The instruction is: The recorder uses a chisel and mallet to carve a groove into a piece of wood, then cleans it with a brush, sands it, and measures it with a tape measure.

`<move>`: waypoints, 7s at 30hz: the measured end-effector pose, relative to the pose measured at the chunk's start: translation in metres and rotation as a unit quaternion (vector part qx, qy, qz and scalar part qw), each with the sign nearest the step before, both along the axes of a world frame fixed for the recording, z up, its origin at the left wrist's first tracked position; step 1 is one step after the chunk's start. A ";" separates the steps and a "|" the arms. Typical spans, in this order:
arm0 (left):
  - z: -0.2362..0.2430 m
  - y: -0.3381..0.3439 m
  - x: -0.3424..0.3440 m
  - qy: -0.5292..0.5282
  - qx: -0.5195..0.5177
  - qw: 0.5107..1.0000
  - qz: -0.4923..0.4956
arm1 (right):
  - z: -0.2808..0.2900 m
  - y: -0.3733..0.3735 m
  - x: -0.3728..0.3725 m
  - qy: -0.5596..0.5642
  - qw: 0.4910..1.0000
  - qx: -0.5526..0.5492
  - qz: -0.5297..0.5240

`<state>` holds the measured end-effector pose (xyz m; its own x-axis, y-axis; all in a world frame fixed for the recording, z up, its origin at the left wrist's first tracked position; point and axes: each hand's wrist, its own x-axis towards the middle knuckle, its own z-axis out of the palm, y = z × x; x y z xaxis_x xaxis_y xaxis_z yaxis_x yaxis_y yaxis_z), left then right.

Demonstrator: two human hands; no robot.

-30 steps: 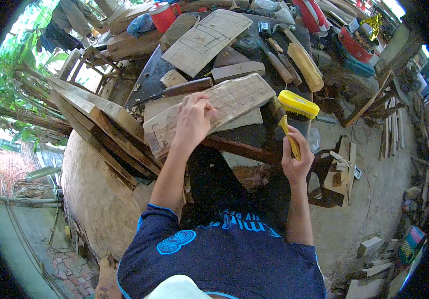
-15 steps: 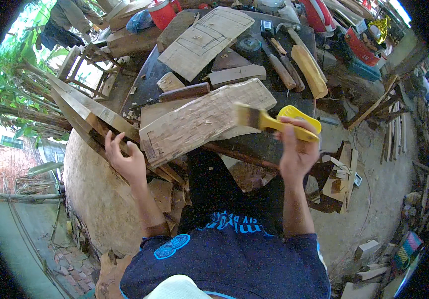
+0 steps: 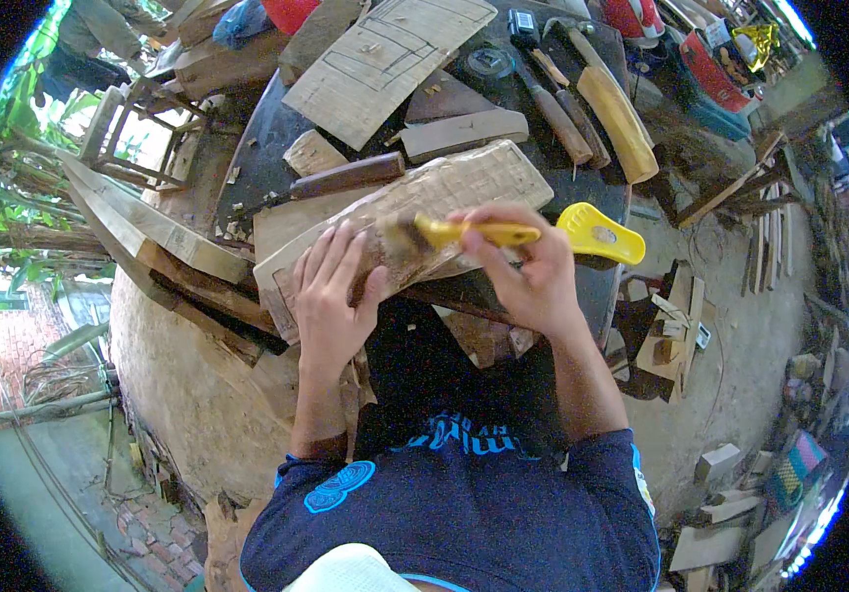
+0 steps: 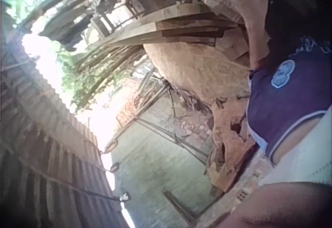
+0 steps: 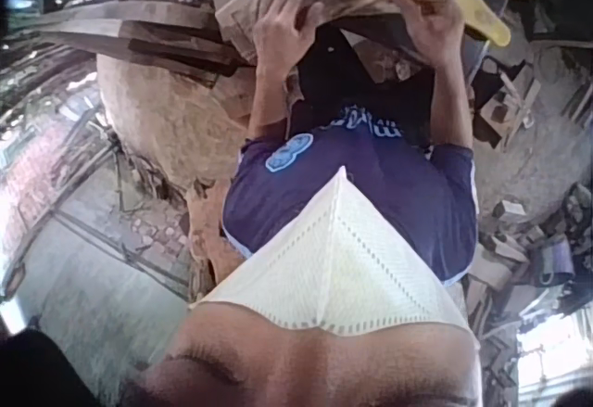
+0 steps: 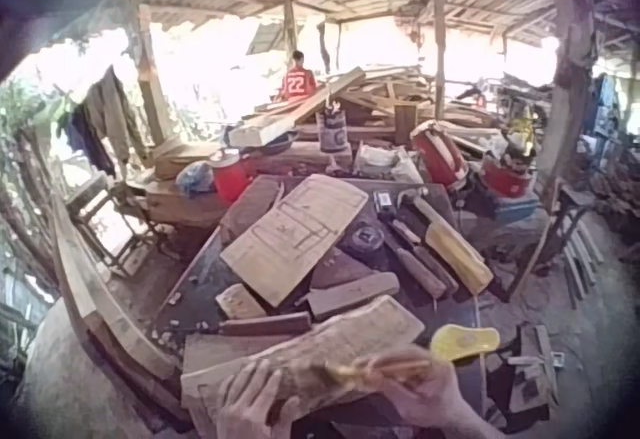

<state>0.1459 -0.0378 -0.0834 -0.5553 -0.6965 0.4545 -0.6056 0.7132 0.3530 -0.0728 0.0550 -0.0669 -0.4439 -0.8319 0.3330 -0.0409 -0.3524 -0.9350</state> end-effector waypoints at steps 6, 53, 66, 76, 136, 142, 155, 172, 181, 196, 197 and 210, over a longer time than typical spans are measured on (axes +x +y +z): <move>0.001 0.014 -0.003 -0.087 0.044 0.993 -0.071 | -0.005 0.002 -0.017 0.132 0.961 -0.008 -0.244; -0.044 0.002 0.073 0.466 0.364 0.799 0.113 | 0.007 -0.005 0.099 0.269 0.961 0.052 -0.034; -0.037 0.006 0.067 0.511 0.373 0.761 0.140 | -0.002 0.011 0.025 0.212 0.935 0.053 -0.279; -0.047 0.003 0.066 0.442 0.329 0.818 0.165 | 0.017 -0.026 0.048 0.042 0.989 0.031 -0.140; 0.071 -0.082 -0.108 -0.180 0.127 0.970 0.106 | -0.041 0.084 -0.079 0.423 0.862 0.132 -0.245; 0.033 -0.138 -0.183 -0.258 0.116 0.950 0.132 | -0.039 0.092 -0.060 0.413 0.869 0.127 -0.241; 0.055 -0.161 -0.162 0.216 0.475 0.852 0.040 | -0.050 0.077 -0.077 0.416 0.865 0.100 -0.261; 0.015 0.051 -0.073 0.356 0.613 0.693 -0.132 | -0.005 0.035 0.008 -0.218 0.953 0.209 -0.037; -0.008 -0.007 0.024 0.216 -0.039 0.966 0.135 | 0.008 0.011 -0.014 0.566 0.797 0.181 -0.110; -0.032 -0.034 0.043 0.255 0.113 0.942 0.187 | 0.009 -0.008 0.008 0.620 0.749 0.217 -0.079; -0.031 -0.033 0.043 0.258 0.116 0.941 0.187 | 0.014 -0.014 -0.001 0.571 0.756 0.302 -0.103; -0.030 -0.036 0.038 0.267 0.133 0.937 0.179 | -0.006 0.038 -0.059 0.394 0.829 0.036 -0.396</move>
